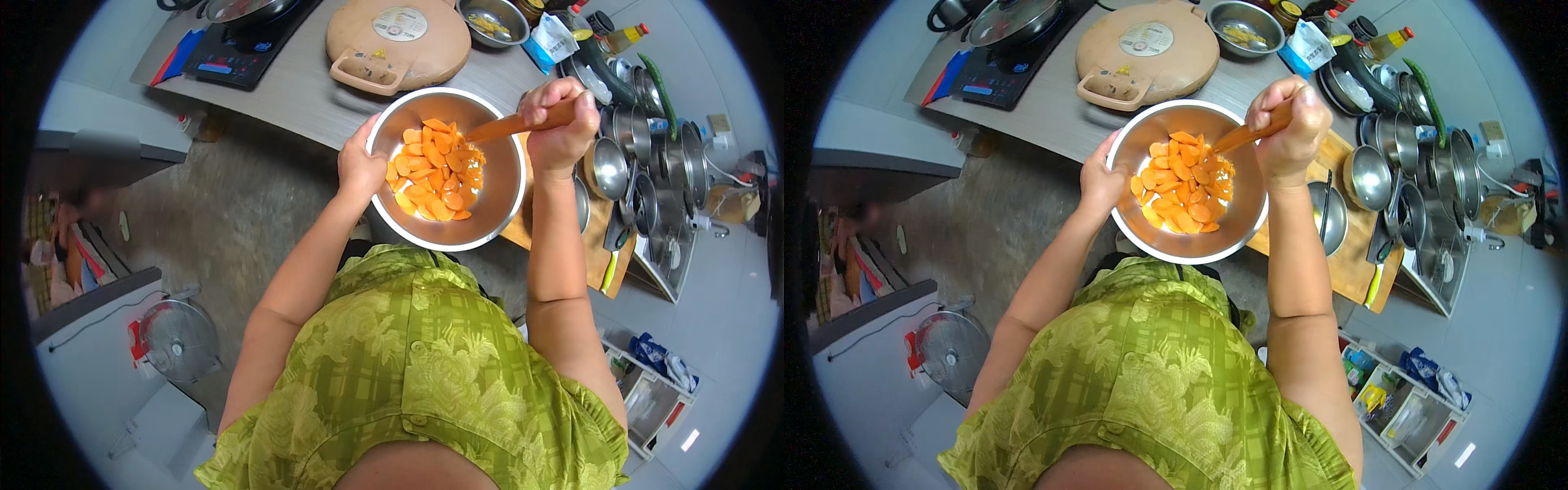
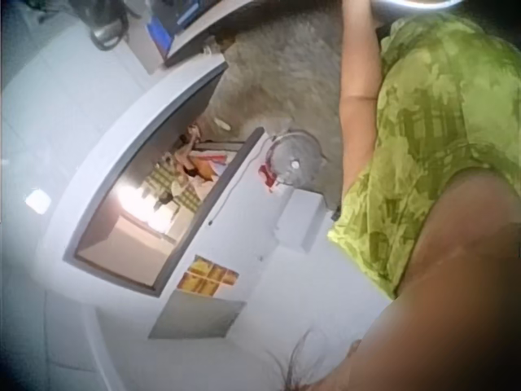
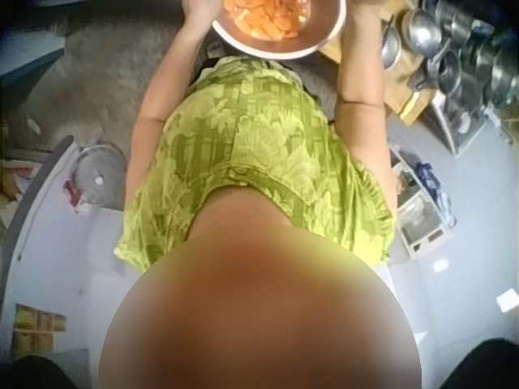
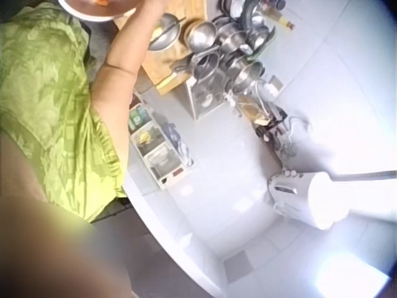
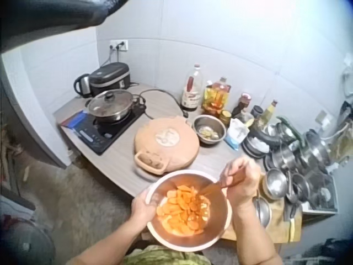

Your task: The person uses a wooden pestle to mash sliced orange vegetables in a metal bowl. After mashing, they retrieve a blue lunchbox from a bag, open it, and rinse the container under a running tap.

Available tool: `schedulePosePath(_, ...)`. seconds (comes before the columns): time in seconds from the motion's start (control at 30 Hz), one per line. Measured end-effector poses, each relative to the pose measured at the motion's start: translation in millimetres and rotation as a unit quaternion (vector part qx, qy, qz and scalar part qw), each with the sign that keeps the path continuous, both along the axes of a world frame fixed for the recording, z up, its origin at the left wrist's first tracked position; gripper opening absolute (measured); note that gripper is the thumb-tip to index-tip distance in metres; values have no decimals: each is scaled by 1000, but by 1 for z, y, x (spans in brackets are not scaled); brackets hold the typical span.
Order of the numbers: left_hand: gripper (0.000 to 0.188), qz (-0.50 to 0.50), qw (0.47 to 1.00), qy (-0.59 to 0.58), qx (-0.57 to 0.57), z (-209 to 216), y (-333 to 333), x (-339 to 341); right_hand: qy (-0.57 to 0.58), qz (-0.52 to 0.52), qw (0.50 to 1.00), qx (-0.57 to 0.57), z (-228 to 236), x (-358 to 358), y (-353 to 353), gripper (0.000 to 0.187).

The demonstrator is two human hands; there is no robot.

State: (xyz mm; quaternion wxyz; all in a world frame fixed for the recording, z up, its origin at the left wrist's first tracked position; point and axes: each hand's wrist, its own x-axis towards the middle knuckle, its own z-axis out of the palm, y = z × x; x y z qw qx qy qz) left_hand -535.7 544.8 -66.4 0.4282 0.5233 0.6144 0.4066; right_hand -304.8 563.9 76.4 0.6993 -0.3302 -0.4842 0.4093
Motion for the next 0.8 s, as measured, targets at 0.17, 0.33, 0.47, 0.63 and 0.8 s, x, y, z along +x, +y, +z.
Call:
schedulePosePath(0.17,56,-28,999,20,14,0,6,-2,-36,-41,996,-67,-25,-13,0,44)
schedulePosePath(0.33,57,-34,999,2,18,-2,11,-4,-16,-56,997,-52,-14,-9,0,42)
schedulePosePath(0.47,58,-53,998,19,12,3,11,-5,-6,-61,998,-15,8,-13,5,43)
schedulePosePath(0.63,59,-53,998,-20,10,-3,15,-3,-13,-40,997,-59,-28,-19,4,43)
schedulePosePath(0.8,59,-57,998,1,13,2,9,-4,-19,-54,998,-20,17,-7,0,42)
